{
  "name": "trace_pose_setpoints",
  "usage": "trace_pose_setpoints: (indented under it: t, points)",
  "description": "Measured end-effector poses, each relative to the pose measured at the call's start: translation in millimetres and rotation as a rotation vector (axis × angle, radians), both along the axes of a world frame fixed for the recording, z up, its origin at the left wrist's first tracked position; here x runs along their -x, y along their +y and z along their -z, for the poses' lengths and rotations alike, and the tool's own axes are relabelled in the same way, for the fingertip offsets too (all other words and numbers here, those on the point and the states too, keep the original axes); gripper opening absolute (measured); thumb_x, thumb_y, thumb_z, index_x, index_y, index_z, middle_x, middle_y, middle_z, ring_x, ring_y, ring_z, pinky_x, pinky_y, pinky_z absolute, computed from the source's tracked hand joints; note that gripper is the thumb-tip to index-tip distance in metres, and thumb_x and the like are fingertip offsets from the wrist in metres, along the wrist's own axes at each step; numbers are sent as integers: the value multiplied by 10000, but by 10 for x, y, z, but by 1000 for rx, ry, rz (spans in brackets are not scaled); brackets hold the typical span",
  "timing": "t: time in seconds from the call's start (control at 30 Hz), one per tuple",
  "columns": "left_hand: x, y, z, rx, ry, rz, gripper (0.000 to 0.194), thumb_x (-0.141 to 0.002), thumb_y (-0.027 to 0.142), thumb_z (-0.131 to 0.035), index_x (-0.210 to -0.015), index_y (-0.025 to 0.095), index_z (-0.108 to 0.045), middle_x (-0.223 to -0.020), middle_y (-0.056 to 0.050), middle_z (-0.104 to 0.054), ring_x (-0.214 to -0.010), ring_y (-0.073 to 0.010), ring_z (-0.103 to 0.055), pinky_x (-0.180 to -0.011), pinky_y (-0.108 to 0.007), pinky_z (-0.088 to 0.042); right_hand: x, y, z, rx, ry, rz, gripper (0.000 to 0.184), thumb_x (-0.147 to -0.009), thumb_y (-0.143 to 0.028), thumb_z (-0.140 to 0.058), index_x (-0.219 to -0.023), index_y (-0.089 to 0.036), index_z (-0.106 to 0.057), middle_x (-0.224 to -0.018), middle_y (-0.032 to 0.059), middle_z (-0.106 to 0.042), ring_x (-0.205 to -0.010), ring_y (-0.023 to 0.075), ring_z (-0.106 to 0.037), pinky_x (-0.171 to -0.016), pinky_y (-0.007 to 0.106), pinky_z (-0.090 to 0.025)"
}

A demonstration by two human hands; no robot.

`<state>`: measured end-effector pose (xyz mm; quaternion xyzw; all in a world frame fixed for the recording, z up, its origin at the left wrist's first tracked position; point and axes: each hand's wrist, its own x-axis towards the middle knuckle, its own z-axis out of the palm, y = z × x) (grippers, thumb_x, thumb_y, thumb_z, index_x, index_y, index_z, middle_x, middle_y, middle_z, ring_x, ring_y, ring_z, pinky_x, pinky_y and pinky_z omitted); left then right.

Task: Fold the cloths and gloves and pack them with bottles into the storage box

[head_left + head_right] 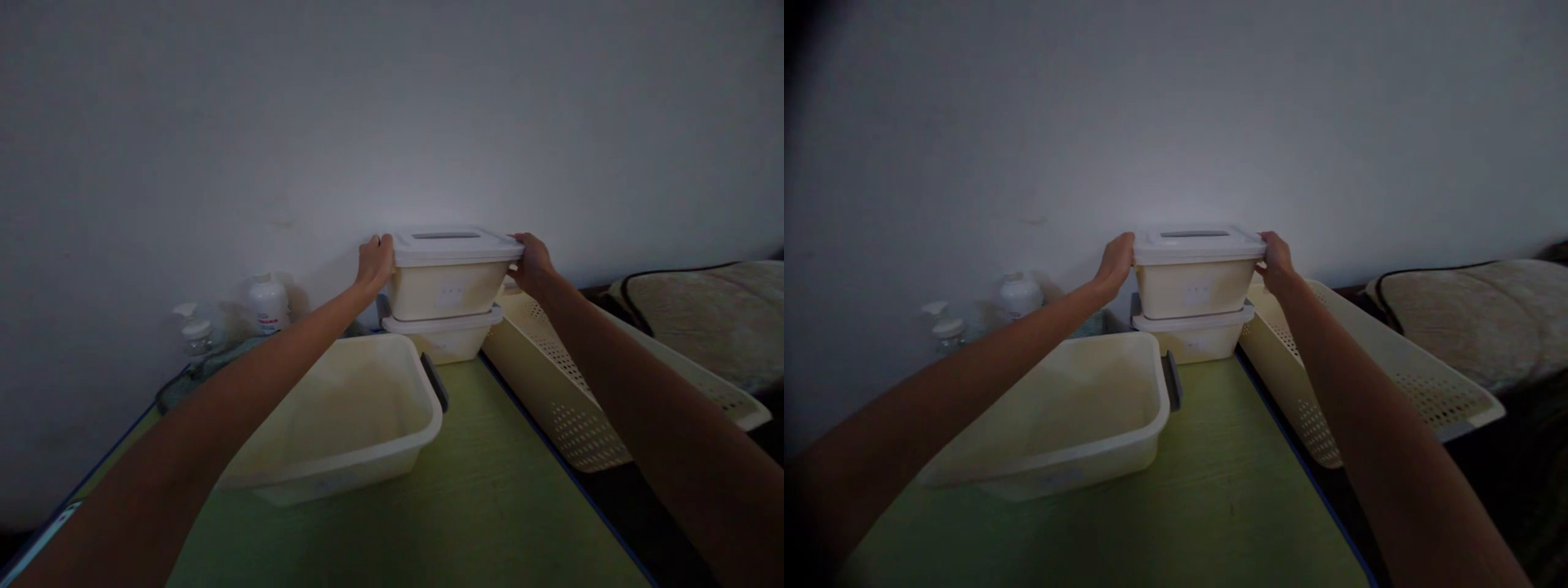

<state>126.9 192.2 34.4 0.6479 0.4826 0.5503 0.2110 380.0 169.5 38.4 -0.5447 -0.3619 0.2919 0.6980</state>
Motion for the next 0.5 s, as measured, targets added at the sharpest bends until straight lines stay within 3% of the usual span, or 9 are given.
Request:
trace_pose_setpoints:
  t: [0.23, 0.5]
  points:
    - [-1, -76, -26, 18, -31, 4, 309, -864, 167, -339, -560, 215, -313, -602, 6, -396, -668, -155, -459, -650, -275, -337, 20, -26, -53, 28, 10, -18, 112, -672, -315, -464, -730, -228, -503, -730, -10, -481, -711, 145, -443, -634, 271, -414]
    - [18, -54, 2, 15, -66, 14, 307, -878, 179, -323, -577, 226, -285, -633, -4, -412, -727, -176, -493, -693, -295, -368, 17, 45, -83, 30, -14, -24, 138, -701, -346, -458, -742, -225, -510, -738, 4, -499, -703, 153, -463, -632, 291, -423]
